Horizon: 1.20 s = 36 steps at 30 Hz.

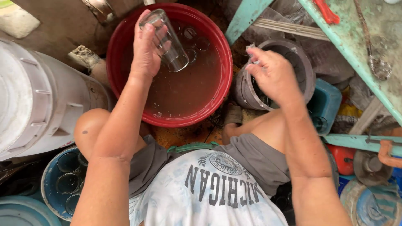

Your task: Washing glass cups in a basin of water using a cleaning brush.

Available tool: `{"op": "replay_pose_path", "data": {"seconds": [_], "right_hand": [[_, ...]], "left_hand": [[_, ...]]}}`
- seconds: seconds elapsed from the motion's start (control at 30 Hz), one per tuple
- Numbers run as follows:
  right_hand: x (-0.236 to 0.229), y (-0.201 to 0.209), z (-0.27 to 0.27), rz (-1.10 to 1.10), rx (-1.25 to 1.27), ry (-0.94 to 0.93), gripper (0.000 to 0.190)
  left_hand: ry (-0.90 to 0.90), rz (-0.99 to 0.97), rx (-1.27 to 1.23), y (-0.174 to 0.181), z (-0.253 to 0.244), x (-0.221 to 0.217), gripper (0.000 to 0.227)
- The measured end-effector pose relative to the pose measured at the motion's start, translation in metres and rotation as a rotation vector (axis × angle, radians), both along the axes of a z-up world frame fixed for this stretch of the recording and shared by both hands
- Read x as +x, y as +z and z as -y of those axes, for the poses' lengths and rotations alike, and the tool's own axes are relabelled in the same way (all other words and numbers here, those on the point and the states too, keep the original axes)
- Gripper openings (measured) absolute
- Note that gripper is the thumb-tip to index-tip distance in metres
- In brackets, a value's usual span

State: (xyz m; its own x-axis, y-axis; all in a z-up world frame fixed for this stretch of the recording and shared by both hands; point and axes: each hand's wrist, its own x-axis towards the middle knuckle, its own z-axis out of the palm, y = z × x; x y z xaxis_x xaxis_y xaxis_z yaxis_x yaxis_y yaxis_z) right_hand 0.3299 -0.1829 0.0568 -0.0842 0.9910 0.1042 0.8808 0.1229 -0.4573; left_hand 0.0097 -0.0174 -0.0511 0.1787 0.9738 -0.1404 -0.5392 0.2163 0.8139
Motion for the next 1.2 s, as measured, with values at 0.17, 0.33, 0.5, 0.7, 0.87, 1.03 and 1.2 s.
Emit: {"op": "replay_pose_path", "data": {"seconds": [0.17,0.33,0.5,0.7,0.87,1.03,1.2], "right_hand": [[-0.035,-0.051,-0.010,-0.044,-0.228,0.106,0.042],[-0.042,-0.051,-0.018,0.225,-0.663,0.300,0.050],[-0.038,-0.063,-0.019,0.273,-0.523,0.309,0.044],[-0.031,-0.074,-0.017,0.319,-0.563,0.324,0.053],[-0.029,-0.073,-0.017,0.330,-0.582,0.342,0.052],[-0.031,-0.072,-0.019,0.329,-0.644,0.305,0.051],[-0.033,-0.089,-0.020,0.329,-0.667,0.297,0.050]], "left_hand": [[-0.033,-0.343,-0.068,-0.022,-0.004,0.007,0.064],[0.154,-0.543,-0.328,-0.102,-0.004,0.005,0.097],[0.369,-0.621,-0.487,-0.252,0.006,-0.024,0.100],[0.472,-0.564,-0.701,-0.291,0.041,-0.037,0.105],[0.579,-0.297,-0.834,-0.318,0.054,-0.025,0.107],[0.742,-0.165,-0.978,-0.363,0.054,-0.012,0.102],[0.874,-0.241,-0.854,-0.360,0.057,-0.012,0.093]]}}
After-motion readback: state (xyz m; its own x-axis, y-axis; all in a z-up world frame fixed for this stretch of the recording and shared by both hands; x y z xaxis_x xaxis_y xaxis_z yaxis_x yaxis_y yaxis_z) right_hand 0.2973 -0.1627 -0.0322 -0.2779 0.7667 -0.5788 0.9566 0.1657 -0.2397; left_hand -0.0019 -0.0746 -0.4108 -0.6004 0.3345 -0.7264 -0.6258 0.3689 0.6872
